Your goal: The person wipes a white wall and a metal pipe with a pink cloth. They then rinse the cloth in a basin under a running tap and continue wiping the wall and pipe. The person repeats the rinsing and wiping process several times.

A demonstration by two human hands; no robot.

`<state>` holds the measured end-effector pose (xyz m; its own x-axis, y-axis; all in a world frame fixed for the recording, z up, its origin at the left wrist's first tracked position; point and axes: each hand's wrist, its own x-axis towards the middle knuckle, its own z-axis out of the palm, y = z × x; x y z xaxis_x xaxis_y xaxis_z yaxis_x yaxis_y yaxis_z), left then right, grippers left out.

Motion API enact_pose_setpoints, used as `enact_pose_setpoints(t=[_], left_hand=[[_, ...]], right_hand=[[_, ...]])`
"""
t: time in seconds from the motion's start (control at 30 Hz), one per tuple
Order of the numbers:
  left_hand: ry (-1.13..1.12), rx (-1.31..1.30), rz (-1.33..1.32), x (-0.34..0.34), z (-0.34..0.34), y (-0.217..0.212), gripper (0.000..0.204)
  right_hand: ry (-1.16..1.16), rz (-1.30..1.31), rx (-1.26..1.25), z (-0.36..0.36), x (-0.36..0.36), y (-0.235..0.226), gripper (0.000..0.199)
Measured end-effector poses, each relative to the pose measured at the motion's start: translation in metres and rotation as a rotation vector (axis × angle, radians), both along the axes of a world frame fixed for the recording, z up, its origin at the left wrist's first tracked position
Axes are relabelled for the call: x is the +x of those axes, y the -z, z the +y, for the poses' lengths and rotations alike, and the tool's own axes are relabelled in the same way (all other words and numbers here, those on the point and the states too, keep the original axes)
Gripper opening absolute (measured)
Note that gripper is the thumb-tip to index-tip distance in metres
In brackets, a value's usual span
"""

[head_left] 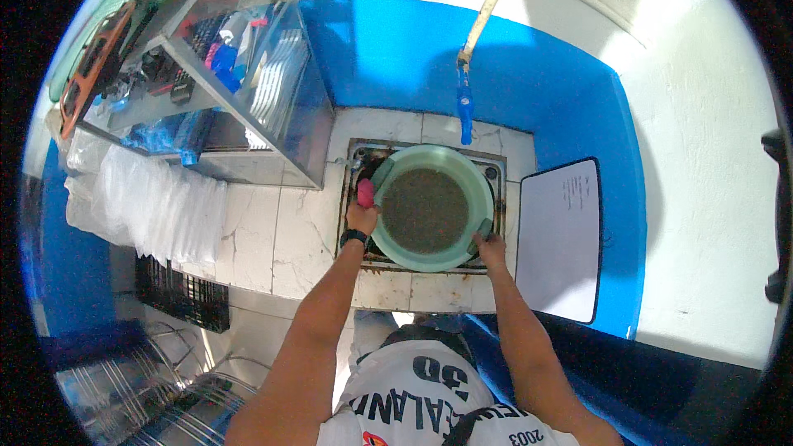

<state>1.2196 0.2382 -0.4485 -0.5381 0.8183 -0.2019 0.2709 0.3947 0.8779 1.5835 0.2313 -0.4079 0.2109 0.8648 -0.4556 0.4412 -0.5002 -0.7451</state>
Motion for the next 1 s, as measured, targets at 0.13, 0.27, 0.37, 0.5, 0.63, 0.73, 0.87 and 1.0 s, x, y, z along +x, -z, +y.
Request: enact_pose_setpoints(t=[0.13, 0.27, 0.37, 0.5, 0.63, 0.73, 0.87, 1.0], left_hand=[[0.062, 0.065, -0.081, -0.005, -0.005, 0.006, 0.044], [0.191, -0.289, -0.309, -0.018, -0.01, 0.007, 0.029], [0.204, -0.295, -0.421, -0.016, -0.016, 0.005, 0.02], [0.118, -0.147, -0.431, 0.011, -0.031, -0.001, 0.017], [-0.185, -0.118, -0.789, 0.036, -0.056, -0.001, 0.016], [-0.256, 0.008, -0.863, 0.051, -0.071, 0.005, 0.02], [-0.153, 0.185, -0.856, 0.074, -0.087, 0.015, 0.026], [-0.187, -0.124, -1.028, 0.084, -0.083, 0.016, 0.019]], right_hand=[[0.249, 0.233, -0.065, 0.01, -0.009, 0.002, 0.06], [0.374, 0.434, 0.234, 0.005, -0.029, -0.001, 0.047], [0.345, 0.316, 0.328, 0.008, -0.035, -0.023, 0.033], [0.292, 0.493, 0.311, 0.008, -0.032, -0.072, 0.035], [0.291, 0.371, 0.28, 0.015, -0.027, -0.115, 0.035], [0.274, 0.282, 0.227, 0.022, -0.03, -0.139, 0.035], [0.23, 0.243, 0.246, 0.019, -0.038, -0.165, 0.033], [0.254, 0.251, 0.333, 0.01, -0.046, -0.181, 0.034]])
